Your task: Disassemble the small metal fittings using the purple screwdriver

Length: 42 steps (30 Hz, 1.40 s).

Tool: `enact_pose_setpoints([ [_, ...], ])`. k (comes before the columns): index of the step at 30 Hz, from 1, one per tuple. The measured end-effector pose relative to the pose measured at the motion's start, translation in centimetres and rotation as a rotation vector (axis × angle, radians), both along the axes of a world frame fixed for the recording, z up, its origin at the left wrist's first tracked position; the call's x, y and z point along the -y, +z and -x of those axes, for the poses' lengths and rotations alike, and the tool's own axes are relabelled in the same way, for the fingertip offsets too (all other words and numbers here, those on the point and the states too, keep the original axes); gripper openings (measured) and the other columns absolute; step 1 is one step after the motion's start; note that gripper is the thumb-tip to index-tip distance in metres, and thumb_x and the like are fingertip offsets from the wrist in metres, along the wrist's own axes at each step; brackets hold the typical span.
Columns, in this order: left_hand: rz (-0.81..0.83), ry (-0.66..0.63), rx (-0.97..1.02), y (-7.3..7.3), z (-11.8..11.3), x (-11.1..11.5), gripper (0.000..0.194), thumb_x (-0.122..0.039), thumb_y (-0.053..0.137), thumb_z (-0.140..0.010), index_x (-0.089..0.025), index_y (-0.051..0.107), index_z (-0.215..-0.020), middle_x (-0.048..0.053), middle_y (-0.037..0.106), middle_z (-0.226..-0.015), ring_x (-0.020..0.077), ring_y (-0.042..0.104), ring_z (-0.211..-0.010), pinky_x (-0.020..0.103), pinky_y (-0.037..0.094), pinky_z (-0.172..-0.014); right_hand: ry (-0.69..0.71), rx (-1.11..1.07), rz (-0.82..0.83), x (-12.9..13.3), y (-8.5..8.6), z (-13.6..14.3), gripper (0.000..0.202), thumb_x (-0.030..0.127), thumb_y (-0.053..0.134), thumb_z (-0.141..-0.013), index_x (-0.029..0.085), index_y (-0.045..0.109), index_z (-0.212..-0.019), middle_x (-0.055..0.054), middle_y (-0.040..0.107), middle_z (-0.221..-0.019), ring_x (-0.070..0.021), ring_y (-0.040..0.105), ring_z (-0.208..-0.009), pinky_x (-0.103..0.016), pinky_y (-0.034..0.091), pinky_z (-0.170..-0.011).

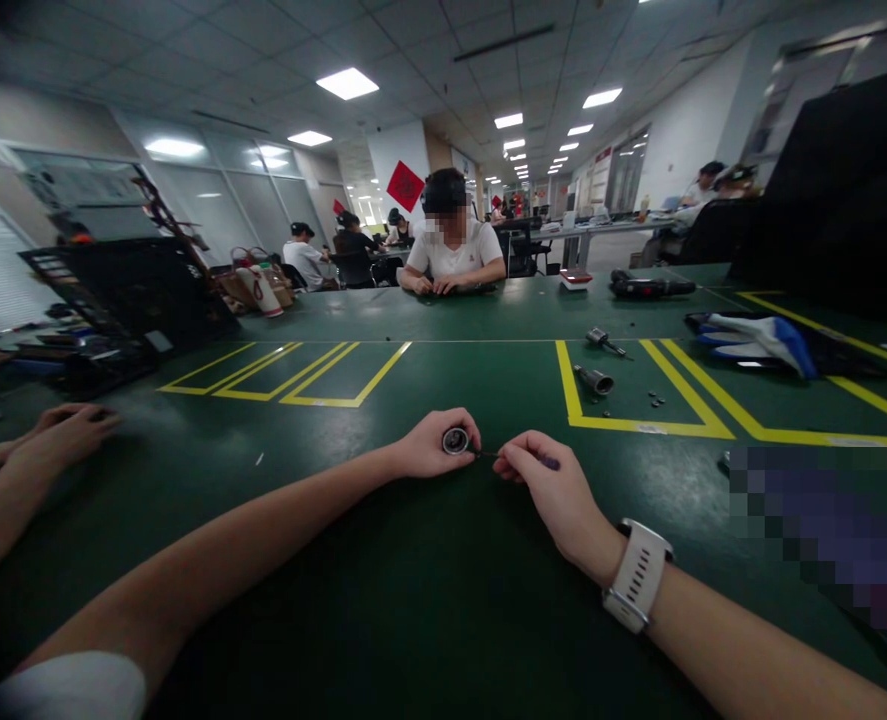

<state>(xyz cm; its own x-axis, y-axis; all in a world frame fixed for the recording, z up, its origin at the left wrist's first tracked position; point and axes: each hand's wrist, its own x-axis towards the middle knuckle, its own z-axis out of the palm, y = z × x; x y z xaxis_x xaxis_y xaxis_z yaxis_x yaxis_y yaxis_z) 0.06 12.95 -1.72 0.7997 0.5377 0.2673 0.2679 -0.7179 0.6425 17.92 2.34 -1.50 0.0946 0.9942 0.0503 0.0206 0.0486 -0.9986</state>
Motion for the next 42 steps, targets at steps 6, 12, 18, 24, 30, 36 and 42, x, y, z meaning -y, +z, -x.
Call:
enact_pose_setpoints([
  [6, 0.01, -0.004, -0.004, 0.1, -0.1, 0.0, 0.019, -0.014, 0.063, -0.069, -0.016, 0.05, -0.083, 0.002, 0.06, -0.084, 0.0146, 0.059, -0.079, 0.028, 0.046, -0.072, -0.039, -0.054, -0.056, 0.1, 0.1, -0.6, 0.019, 0.034, 0.058, -0.077, 0.018, 0.063, -0.069, -0.003, 0.065, -0.069, -0.0182, 0.06, -0.068, -0.034, 0.046, -0.067],
  [12, -0.036, 0.144, 0.086, -0.2, 0.3, -0.5, 0.03, -0.009, 0.058, -0.066, -0.018, 0.044, -0.09, 0.005, 0.054, -0.1, 0.0175, 0.055, -0.09, 0.033, 0.046, -0.08, 0.018, -0.016, -0.134, 0.2, 1.3, -0.9, 0.019, 0.034, 0.055, -0.081, 0.019, 0.063, -0.071, -0.004, 0.064, -0.071, -0.0186, 0.06, -0.071, -0.034, 0.047, -0.068],
  [18, -0.081, 0.144, 0.072, -0.5, 0.3, -0.7, 0.02, -0.014, 0.058, -0.071, -0.017, 0.049, -0.089, 0.002, 0.055, -0.09, 0.0157, 0.054, -0.083, 0.029, 0.045, -0.075, 0.085, 0.121, -0.208, -0.5, 1.8, 0.1, 0.019, 0.034, 0.055, -0.082, 0.02, 0.064, -0.074, -0.003, 0.065, -0.076, -0.0197, 0.06, -0.076, -0.034, 0.046, -0.07],
  [24, -0.126, 0.12, 0.021, -0.7, -0.1, -0.7, 0.017, -0.014, 0.055, -0.072, -0.016, 0.05, -0.088, 0.0, 0.053, -0.081, 0.0126, 0.05, -0.072, 0.024, 0.041, -0.065, 0.079, 0.272, -0.27, -0.7, 2.0, 1.0, 0.014, 0.031, 0.059, -0.079, 0.021, 0.066, -0.072, -0.002, 0.063, -0.073, -0.02, 0.056, -0.072, -0.034, 0.04, -0.066],
  [30, -0.184, 0.106, -0.05, -0.7, -0.2, -0.5, 0.008, -0.016, 0.055, -0.074, -0.017, 0.051, -0.08, 0.0, 0.052, -0.077, 0.0133, 0.049, -0.072, 0.026, 0.039, -0.068, 0.105, 0.23, -0.213, -1.0, 1.8, 0.9, 0.014, 0.031, 0.064, -0.075, 0.021, 0.067, -0.065, -0.002, 0.064, -0.069, -0.0192, 0.055, -0.069, -0.033, 0.04, -0.066],
  [36, -0.215, 0.088, -0.087, -0.3, -0.2, -0.3, 0.009, -0.015, 0.056, -0.074, -0.017, 0.051, -0.081, 0.001, 0.055, -0.08, 0.0134, 0.051, -0.074, 0.025, 0.041, -0.07, 0.146, -0.036, -0.058, -2.4, 0.6, 0.0, 0.023, 0.036, 0.055, -0.079, 0.017, 0.065, -0.074, -0.009, 0.07, -0.076, -0.0215, 0.065, -0.073, -0.039, 0.049, -0.071],
  [42, -0.237, 0.107, -0.117, -0.2, -0.2, -0.4, 0.007, -0.017, 0.054, -0.076, -0.017, 0.051, -0.082, 0.001, 0.056, -0.08, 0.0138, 0.052, -0.074, 0.025, 0.042, -0.068, 0.123, -0.044, -0.104, -2.0, 0.5, -0.2, 0.023, 0.039, 0.055, -0.08, 0.019, 0.065, -0.076, -0.007, 0.069, -0.078, -0.0211, 0.064, -0.077, -0.037, 0.048, -0.074],
])
